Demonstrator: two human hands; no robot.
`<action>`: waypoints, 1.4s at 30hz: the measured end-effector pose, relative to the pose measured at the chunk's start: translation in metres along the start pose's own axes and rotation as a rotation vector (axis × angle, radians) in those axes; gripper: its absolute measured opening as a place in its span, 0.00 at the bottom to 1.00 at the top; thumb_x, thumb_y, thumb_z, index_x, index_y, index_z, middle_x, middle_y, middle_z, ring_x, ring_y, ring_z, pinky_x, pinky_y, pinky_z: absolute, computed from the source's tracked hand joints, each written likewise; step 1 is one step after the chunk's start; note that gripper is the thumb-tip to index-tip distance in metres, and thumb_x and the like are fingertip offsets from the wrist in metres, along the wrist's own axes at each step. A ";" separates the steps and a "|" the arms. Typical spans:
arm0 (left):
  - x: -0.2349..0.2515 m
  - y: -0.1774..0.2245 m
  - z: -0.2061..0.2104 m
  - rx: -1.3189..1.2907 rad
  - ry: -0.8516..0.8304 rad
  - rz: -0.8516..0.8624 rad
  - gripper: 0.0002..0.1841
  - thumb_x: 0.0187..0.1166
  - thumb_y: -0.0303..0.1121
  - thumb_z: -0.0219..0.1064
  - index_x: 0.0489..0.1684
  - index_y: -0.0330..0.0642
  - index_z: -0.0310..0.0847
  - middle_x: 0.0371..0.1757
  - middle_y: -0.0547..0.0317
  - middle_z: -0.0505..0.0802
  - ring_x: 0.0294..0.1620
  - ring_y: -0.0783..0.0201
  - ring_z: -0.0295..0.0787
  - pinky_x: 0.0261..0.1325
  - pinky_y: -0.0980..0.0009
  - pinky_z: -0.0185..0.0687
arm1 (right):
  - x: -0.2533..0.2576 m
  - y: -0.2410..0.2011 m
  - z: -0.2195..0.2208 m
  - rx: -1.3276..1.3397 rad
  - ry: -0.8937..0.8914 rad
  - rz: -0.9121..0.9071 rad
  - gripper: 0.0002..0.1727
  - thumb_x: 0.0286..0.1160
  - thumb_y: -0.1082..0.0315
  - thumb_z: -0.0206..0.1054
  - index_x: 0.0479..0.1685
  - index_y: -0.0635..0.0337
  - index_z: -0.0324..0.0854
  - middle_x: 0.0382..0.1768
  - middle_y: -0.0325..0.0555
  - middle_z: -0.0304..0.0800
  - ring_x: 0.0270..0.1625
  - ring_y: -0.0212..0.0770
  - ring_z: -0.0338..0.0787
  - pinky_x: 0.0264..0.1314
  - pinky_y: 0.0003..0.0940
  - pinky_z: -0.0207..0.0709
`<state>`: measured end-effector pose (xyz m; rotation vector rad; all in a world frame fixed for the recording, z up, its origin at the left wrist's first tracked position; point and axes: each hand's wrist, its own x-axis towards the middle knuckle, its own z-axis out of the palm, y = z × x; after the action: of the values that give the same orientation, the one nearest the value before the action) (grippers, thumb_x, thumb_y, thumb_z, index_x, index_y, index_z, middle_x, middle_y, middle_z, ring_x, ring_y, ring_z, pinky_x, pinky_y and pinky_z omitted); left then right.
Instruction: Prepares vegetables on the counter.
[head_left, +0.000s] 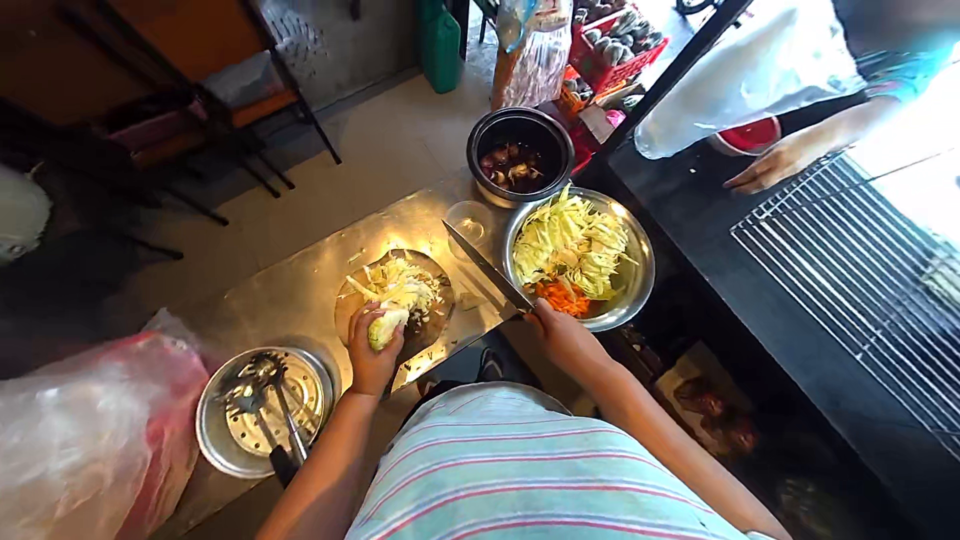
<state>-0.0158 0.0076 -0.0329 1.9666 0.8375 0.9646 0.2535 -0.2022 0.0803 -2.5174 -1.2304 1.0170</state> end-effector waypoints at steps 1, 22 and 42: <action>0.004 0.007 0.000 -0.007 -0.004 0.020 0.25 0.68 0.35 0.78 0.58 0.27 0.81 0.70 0.33 0.84 0.79 0.49 0.77 0.82 0.57 0.73 | -0.003 0.004 -0.002 0.011 0.007 0.011 0.24 0.97 0.49 0.41 0.67 0.59 0.71 0.44 0.58 0.88 0.51 0.59 0.92 0.55 0.57 0.83; 0.141 0.095 0.249 -0.153 -0.477 0.525 0.21 0.67 0.34 0.80 0.57 0.37 0.84 0.74 0.40 0.83 0.83 0.45 0.73 0.84 0.46 0.70 | -0.084 0.135 -0.021 0.290 0.330 0.394 0.22 0.97 0.49 0.44 0.64 0.56 0.73 0.36 0.53 0.87 0.44 0.55 0.92 0.49 0.53 0.84; 0.150 0.125 0.302 0.449 -0.996 0.637 0.28 0.83 0.49 0.63 0.86 0.75 0.71 0.98 0.54 0.51 0.99 0.41 0.29 0.91 0.28 0.21 | -0.054 0.154 -0.025 0.247 0.299 0.414 0.22 0.96 0.49 0.46 0.66 0.56 0.73 0.38 0.53 0.89 0.46 0.55 0.93 0.51 0.54 0.84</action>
<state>0.3398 -0.0377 -0.0018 2.7509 -0.1843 -0.0215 0.3446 -0.3384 0.0626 -2.6484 -0.4826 0.7639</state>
